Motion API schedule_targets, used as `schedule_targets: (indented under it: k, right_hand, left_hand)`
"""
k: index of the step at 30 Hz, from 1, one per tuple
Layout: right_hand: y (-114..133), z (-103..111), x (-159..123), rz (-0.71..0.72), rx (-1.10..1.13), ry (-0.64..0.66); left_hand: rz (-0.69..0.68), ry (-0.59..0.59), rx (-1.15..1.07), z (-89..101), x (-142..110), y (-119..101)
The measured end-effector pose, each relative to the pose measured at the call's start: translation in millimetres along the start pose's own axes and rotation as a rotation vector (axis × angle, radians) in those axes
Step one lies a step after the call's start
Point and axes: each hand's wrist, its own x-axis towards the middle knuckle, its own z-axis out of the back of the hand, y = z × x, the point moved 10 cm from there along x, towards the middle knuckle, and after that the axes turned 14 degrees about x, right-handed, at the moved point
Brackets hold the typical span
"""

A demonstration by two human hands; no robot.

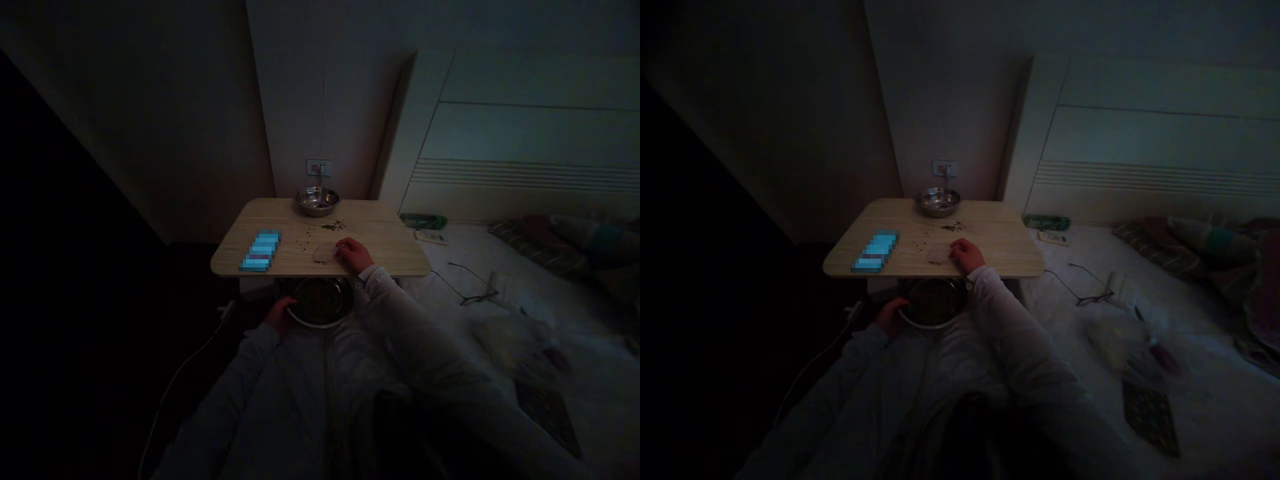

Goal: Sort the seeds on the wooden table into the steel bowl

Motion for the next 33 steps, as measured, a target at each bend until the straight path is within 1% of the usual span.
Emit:
schedule_targets:
  k: [8,12,19,23,26,29,33]
  right_hand:
    - [8.1,0.1,-4.8,-0.012,-0.003,-0.020]
    - [9.4,0.3,-5.5,-0.011,-0.011,-0.022]
    - [0.6,-0.9,-1.8,-0.014,0.018,-0.004]
    - [-3.6,1.7,0.7,-0.014,0.016,-0.021]
    - [-2.0,4.7,0.1,-0.015,0.032,-0.051]
    - [2.8,3.8,-1.2,0.000,0.008,-0.045]
    - [4.1,2.0,-2.3,-0.005,0.008,-0.028]
  left_hand:
    - [-0.012,-0.007,-0.007,-1.4,-3.5,-3.1]
    - [0.017,-0.004,0.001,-2.9,-4.8,-1.3]
    - [0.025,-0.027,0.011,0.4,-3.7,-0.4]
    - [0.028,0.011,-0.001,-3.9,-5.1,-0.1]
    - [0.036,0.028,-0.002,-6.4,-6.7,0.5]
    - [0.041,0.017,0.002,-6.2,-7.9,0.4]
    - [0.035,-0.027,0.003,-2.6,-8.6,-0.8]
